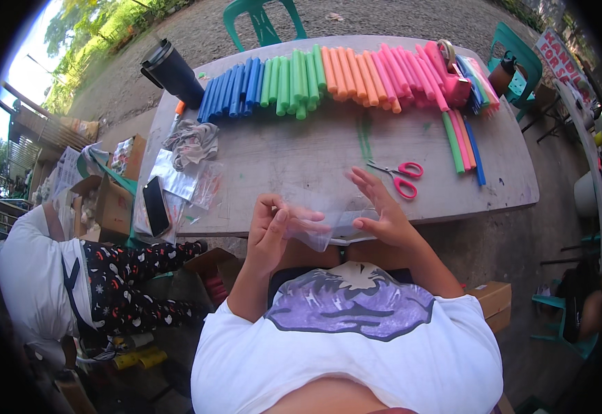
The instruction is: The person gathers colorful foam sticks from a table, bundles them together, and places them into a clear plastic bag. They repeat this process, using scissors to trim the bag and adding more sticks to the bundle before sealing it.
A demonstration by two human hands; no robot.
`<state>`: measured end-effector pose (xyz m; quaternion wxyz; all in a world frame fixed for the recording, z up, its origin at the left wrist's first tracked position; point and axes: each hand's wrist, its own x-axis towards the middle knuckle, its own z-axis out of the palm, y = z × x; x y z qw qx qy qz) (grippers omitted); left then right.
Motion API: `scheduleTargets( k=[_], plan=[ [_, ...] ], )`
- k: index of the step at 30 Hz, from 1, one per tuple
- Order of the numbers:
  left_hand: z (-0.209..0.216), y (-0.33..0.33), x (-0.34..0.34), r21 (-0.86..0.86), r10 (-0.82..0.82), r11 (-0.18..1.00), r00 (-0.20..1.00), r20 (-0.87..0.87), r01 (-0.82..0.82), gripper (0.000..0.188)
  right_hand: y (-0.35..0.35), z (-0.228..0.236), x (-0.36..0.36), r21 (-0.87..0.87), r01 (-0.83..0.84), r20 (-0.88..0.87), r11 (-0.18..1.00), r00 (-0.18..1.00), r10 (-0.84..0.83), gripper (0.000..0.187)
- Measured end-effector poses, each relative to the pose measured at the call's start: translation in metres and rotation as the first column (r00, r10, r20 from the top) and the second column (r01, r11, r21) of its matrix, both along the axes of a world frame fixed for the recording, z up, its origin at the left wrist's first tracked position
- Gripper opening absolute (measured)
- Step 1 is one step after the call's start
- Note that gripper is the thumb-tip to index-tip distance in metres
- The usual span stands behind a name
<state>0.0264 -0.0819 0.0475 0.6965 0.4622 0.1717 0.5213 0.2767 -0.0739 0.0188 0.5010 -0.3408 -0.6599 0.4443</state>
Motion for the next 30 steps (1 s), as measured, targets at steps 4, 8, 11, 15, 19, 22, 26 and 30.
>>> scheduleTargets(
  k=[4,8,11,15,19,22,26,30],
  plan=[
    [0.009,0.007,0.011,-0.062,0.039,0.998,0.968,0.248,-0.025,0.011,-0.002,0.018,0.002,-0.387,-0.56,-0.629,0.733,0.741,0.234,0.087],
    [0.01,0.017,0.002,-0.104,0.259,0.963,0.959,0.114,-0.248,0.013,0.002,0.015,0.014,-0.504,-0.478,-0.725,0.719,0.687,-0.051,0.077],
    [-0.011,0.021,-0.023,0.115,0.112,0.988,0.989,-0.099,-0.101,0.025,0.006,0.009,0.027,-0.544,-0.269,-0.638,0.795,0.747,-0.184,0.055],
    [-0.009,0.028,-0.05,0.0,-0.369,0.927,0.911,-0.182,0.375,0.045,0.008,0.014,0.04,-0.462,-0.151,-0.351,0.874,0.936,-0.025,0.017],
    [0.017,0.023,0.003,0.152,-0.03,0.985,0.956,-0.293,0.078,0.052,0.004,0.024,0.018,-0.346,-0.172,-0.002,0.922,0.983,0.182,0.016],
    [0.011,0.026,0.022,0.279,-0.047,0.93,0.83,-0.556,0.24,0.052,0.0,0.031,0.002,0.073,-0.124,0.29,0.99,0.952,0.098,0.019],
    [0.002,0.03,0.027,0.33,0.108,0.928,0.72,-0.686,0.176,0.04,-0.008,0.048,0.006,-0.217,-0.029,0.339,0.976,0.935,0.104,0.015],
    [0.001,0.028,0.028,0.29,0.053,0.926,0.674,-0.736,0.243,0.026,-0.015,0.041,0.021,0.037,-0.049,0.379,0.998,0.925,0.031,0.014]
  ],
)
